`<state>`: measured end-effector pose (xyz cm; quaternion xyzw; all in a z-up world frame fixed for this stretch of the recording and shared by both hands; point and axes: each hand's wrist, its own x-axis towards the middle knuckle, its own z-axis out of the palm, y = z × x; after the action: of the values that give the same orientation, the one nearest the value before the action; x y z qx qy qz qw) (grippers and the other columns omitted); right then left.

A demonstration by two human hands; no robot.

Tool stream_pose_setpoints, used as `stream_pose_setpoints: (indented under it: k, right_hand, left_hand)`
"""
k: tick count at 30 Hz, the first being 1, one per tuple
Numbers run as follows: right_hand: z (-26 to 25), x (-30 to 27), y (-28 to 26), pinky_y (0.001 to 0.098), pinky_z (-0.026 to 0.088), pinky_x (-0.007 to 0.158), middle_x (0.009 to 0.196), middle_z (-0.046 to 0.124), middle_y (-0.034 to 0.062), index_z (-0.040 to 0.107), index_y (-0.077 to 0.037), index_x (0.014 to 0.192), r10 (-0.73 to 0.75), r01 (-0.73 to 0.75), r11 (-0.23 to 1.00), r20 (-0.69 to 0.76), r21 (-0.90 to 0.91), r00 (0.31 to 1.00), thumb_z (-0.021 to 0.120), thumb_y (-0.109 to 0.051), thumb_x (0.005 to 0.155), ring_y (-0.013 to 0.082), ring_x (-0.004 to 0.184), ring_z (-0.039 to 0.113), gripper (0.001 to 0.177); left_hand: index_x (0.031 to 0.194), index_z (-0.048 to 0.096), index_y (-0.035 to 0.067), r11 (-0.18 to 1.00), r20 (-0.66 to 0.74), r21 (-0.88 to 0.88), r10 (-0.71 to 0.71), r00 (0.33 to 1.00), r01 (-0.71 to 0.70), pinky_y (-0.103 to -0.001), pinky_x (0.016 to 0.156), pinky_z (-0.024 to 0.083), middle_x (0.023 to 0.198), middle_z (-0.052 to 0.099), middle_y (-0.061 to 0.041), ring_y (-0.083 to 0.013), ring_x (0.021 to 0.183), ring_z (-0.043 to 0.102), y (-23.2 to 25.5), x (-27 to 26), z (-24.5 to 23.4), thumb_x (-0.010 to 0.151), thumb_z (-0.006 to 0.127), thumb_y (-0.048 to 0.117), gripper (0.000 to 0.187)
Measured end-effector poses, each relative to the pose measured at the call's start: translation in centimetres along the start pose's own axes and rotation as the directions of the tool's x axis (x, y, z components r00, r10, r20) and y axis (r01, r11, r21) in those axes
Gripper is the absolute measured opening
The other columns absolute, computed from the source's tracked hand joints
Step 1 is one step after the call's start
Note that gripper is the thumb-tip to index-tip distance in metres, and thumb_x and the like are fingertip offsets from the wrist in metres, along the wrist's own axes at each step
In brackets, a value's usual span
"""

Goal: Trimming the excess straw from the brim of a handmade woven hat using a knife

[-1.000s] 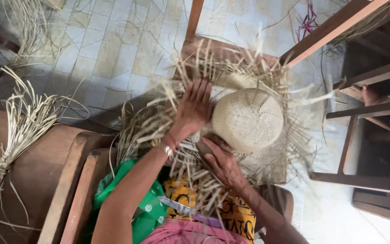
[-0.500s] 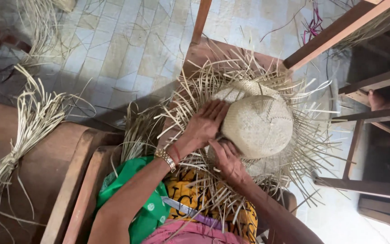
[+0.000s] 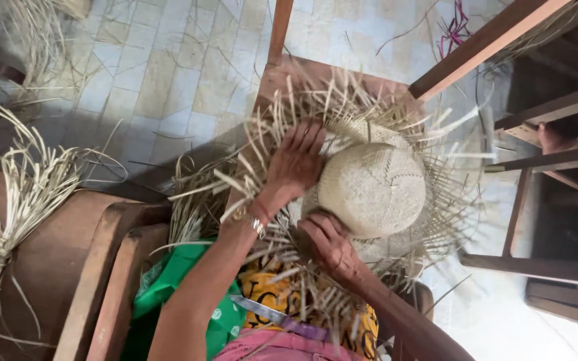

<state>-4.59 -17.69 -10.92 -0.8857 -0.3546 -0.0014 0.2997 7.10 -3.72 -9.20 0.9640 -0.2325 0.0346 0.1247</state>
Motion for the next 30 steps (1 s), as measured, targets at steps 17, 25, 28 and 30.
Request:
stream_pose_setpoints:
  k: [17,25,28,30]
  right_hand:
    - [1.7,0.8,-1.5,0.0355,0.049,0.062,0.083,0.052,0.0057,0.055,-0.011,0.092,-0.083,0.044,0.987,-0.262,-0.152,0.961,0.049,-0.012,0.080,0.0270,0.069,0.059,0.013]
    - [0.7,1.3,-2.6,0.0335,0.049,0.065,0.083,0.053,0.0062,0.055,-0.010,0.092,-0.115,0.067,0.985,-0.304,-0.161,0.946,0.047,-0.013,0.082,0.0268,0.069,0.059,0.012]
    - [2.0,0.2,-2.0,0.0305,0.048,0.068,0.084,0.054,0.0074,0.057,-0.010,0.091,-0.222,0.173,0.965,-0.266,-0.197,0.938,0.047,-0.015,0.083,0.0252,0.072,0.058,0.014]
    - [3.0,-0.6,-1.0,0.0345,0.047,0.070,0.083,0.054,0.0077,0.058,-0.010,0.090,-0.283,0.226,0.944,-0.240,-0.240,0.928,0.045,-0.016,0.084,0.0261,0.075,0.058,0.016]
  left_hand:
    - [0.111,0.054,0.013,0.959,-0.425,-0.068,0.221,0.878,-0.275,-0.039,0.094,0.033,0.114,0.052,-0.007,-0.0285,0.113,0.043,1.3,0.8,2.3,0.085,0.042,0.029,0.032]
    - [0.111,0.052,0.016,0.985,-0.422,-0.015,0.150,0.894,-0.172,-0.041,0.097,0.026,0.113,0.051,-0.003,-0.0280,0.121,0.034,1.6,1.2,2.2,0.083,0.046,0.028,0.032]
    - [0.109,0.051,0.008,0.991,-0.476,-0.030,0.098,0.874,-0.127,-0.046,0.098,0.023,0.118,0.049,-0.010,-0.0330,0.120,0.034,1.8,-1.7,3.2,0.087,0.040,0.024,0.030]
    - [0.093,0.058,0.004,0.998,-0.522,-0.051,0.000,0.853,-0.031,-0.047,0.082,0.038,0.110,0.048,-0.016,-0.0372,0.106,0.042,1.4,-3.5,7.5,0.082,0.042,0.015,0.022]
